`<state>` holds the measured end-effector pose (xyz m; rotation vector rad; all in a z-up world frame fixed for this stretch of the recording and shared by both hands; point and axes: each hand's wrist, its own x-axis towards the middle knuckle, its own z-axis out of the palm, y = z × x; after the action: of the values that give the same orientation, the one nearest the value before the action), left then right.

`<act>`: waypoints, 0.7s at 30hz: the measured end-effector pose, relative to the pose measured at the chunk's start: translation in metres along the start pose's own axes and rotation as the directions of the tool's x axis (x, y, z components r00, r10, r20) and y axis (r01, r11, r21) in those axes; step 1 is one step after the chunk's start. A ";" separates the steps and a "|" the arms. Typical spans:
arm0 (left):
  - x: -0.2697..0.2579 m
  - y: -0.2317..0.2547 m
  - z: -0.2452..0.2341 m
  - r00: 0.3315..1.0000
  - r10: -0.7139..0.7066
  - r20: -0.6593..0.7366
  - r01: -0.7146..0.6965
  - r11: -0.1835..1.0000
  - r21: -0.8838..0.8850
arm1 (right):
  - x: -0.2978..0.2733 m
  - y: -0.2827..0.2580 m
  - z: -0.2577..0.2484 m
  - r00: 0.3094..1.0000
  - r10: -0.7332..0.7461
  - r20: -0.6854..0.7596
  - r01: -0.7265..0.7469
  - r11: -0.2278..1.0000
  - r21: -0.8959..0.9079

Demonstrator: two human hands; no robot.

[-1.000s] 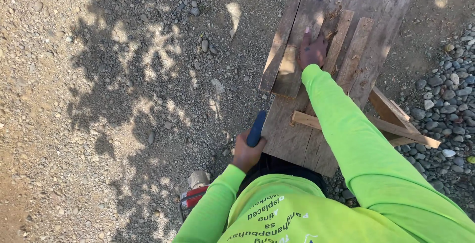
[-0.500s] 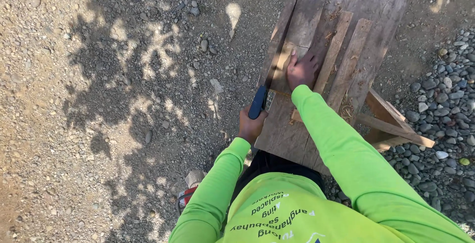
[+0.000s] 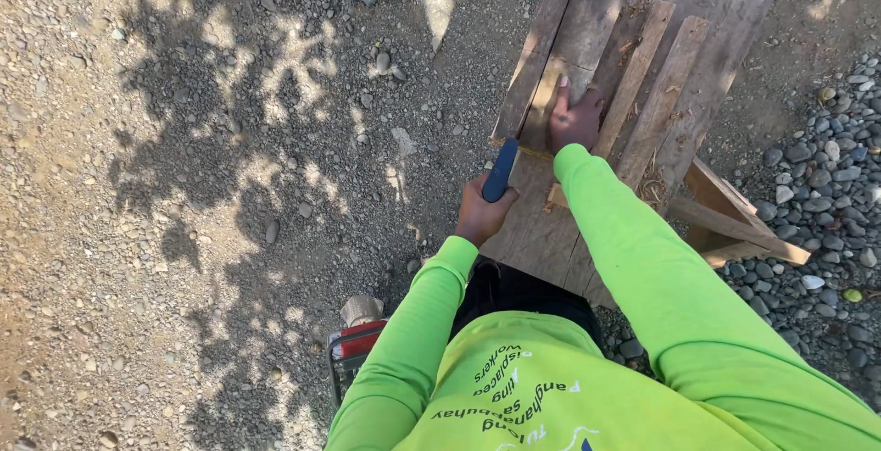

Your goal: Hand-saw a piece of scrap wood on a makeshift workbench.

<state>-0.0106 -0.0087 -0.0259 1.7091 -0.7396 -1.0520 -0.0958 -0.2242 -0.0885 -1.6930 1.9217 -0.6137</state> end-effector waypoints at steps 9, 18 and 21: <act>-0.041 0.014 0.003 0.998 -0.032 -0.050 0.034 0.999 0.040 | 0.000 0.002 -0.004 1.000 -0.018 0.025 0.017 0.998 0.053; -0.217 0.040 -0.067 0.981 -0.193 -0.008 0.193 0.981 0.009 | -0.001 0.010 0.002 0.999 0.016 0.029 -0.019 0.997 0.081; -0.220 0.079 -0.073 0.958 -0.288 -0.017 0.287 0.948 0.139 | -0.001 0.007 -0.002 1.000 0.010 0.030 -0.012 0.997 0.081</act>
<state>-0.0435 0.1778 0.1288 1.9795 -0.5877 -1.2249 -0.1020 -0.2219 -0.0915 -1.6318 1.8590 -0.6498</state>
